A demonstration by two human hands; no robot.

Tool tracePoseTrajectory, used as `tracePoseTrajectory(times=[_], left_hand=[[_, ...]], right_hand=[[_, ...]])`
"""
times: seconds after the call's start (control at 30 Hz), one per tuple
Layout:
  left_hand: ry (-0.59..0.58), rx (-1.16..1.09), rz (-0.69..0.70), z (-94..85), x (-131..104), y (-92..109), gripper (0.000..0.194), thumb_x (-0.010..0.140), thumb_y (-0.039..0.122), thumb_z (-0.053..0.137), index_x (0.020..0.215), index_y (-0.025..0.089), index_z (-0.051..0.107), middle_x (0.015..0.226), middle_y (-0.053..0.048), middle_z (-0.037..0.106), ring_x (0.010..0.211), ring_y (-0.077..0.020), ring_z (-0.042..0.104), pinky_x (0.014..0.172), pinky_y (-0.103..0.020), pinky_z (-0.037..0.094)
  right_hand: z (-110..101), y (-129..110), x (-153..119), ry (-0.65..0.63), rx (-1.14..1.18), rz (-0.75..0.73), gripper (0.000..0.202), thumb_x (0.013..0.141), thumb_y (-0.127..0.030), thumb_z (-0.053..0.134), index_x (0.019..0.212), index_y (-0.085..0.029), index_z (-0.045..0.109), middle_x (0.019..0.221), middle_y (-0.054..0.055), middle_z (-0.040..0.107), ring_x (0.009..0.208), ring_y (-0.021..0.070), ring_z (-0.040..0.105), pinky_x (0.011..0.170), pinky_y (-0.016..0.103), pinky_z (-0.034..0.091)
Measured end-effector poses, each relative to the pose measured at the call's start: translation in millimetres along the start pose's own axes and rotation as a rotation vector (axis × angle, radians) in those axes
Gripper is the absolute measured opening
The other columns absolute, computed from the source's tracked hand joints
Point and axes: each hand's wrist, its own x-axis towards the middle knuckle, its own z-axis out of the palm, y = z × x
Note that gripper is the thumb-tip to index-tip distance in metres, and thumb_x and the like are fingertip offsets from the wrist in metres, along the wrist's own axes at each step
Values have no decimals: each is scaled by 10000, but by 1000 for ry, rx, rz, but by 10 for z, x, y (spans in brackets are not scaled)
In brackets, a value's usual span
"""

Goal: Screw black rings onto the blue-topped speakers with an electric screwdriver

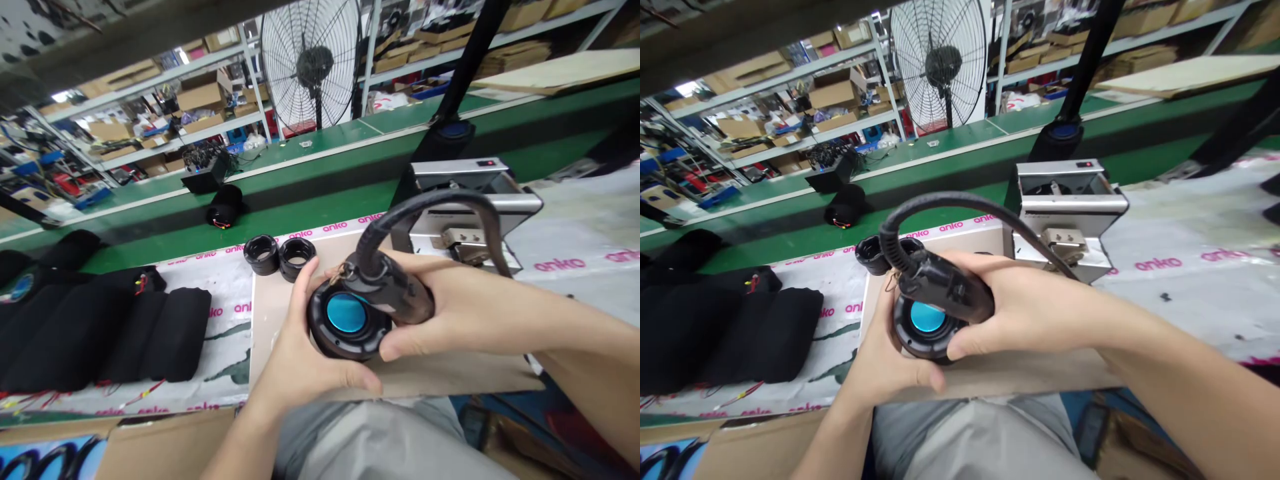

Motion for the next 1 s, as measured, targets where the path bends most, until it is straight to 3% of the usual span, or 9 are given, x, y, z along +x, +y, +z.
tracePoseTrajectory(times=[0.07, 0.23, 0.37, 0.5, 0.63, 0.8, 0.9, 1.0], left_hand=[[-12, -16, 6, 1, -10, -5, 1421, 491, 579, 1027, 1658, 328, 258, 1631, -136, 535, 1553, -365, 482, 1264, -482, 432], [-55, -78, 61, 20, -4, 42, 1323, 575, 532, 1001, 1640, 322, 245, 1619, -119, 566, 1516, -298, 544, 1259, -419, 449], [-41, -105, 58, 32, 0, 58, 1393, 502, 369, 1064, 1641, 331, 263, 1563, -89, 616, 1455, -282, 609, 1240, -404, 476], [-35, -111, 31, 25, -15, 35, 1437, 436, 314, 1085, 1639, 360, 300, 1583, -82, 584, 1520, -315, 533, 1268, -452, 448], [-31, -108, 22, 17, -23, 14, 1433, 441, 328, 1084, 1640, 370, 301, 1652, -98, 513, 1591, -345, 429, 1301, -502, 400], [-47, -156, 51, 30, -19, 13, 1407, 468, 253, 1078, 1634, 381, 302, 1613, -65, 575, 1557, -289, 491, 1286, -418, 429], [-50, -157, 52, 41, -22, 27, 1402, 452, 201, 1076, 1621, 397, 326, 1606, -35, 589, 1550, -255, 503, 1272, -370, 446], [-46, -191, 24, 56, -39, 37, 1409, 433, 172, 1078, 1611, 395, 338, 1592, -28, 608, 1517, -246, 547, 1263, -365, 460]], right_hand=[[49, 10, -7, 72, -10, 14, 735, 725, -457, 904, 1411, -344, 665, 1230, -31, 734, 1091, 242, 710, 910, 264, 597], [222, -87, -71, 316, 98, 171, 738, 525, -461, 974, 1211, -367, 719, 1066, -56, 747, 962, 262, 702, 785, 294, 612], [269, -244, -71, 256, 80, 319, 560, 516, -471, 932, 1016, -315, 736, 846, -29, 727, 840, 277, 669, 683, 328, 574], [280, -347, -66, 294, -33, 417, 396, 540, -531, 875, 762, -272, 675, 734, -12, 679, 731, 249, 606, 575, 297, 466], [296, -311, -69, 360, -77, 331, 421, 515, -493, 854, 862, -299, 714, 712, -11, 669, 667, 252, 605, 518, 303, 458], [280, -224, -69, 353, -63, 362, 684, 564, -492, 851, 1232, -398, 740, 814, 3, 725, 792, 317, 689, 602, 366, 556], [258, -197, -59, 346, -88, 300, 711, 517, -531, 885, 1203, -403, 748, 842, 14, 735, 792, 344, 697, 606, 408, 583], [279, -169, -65, 310, -92, 279, 586, 515, -548, 901, 1060, -373, 775, 833, 10, 741, 749, 325, 697, 601, 402, 600]])
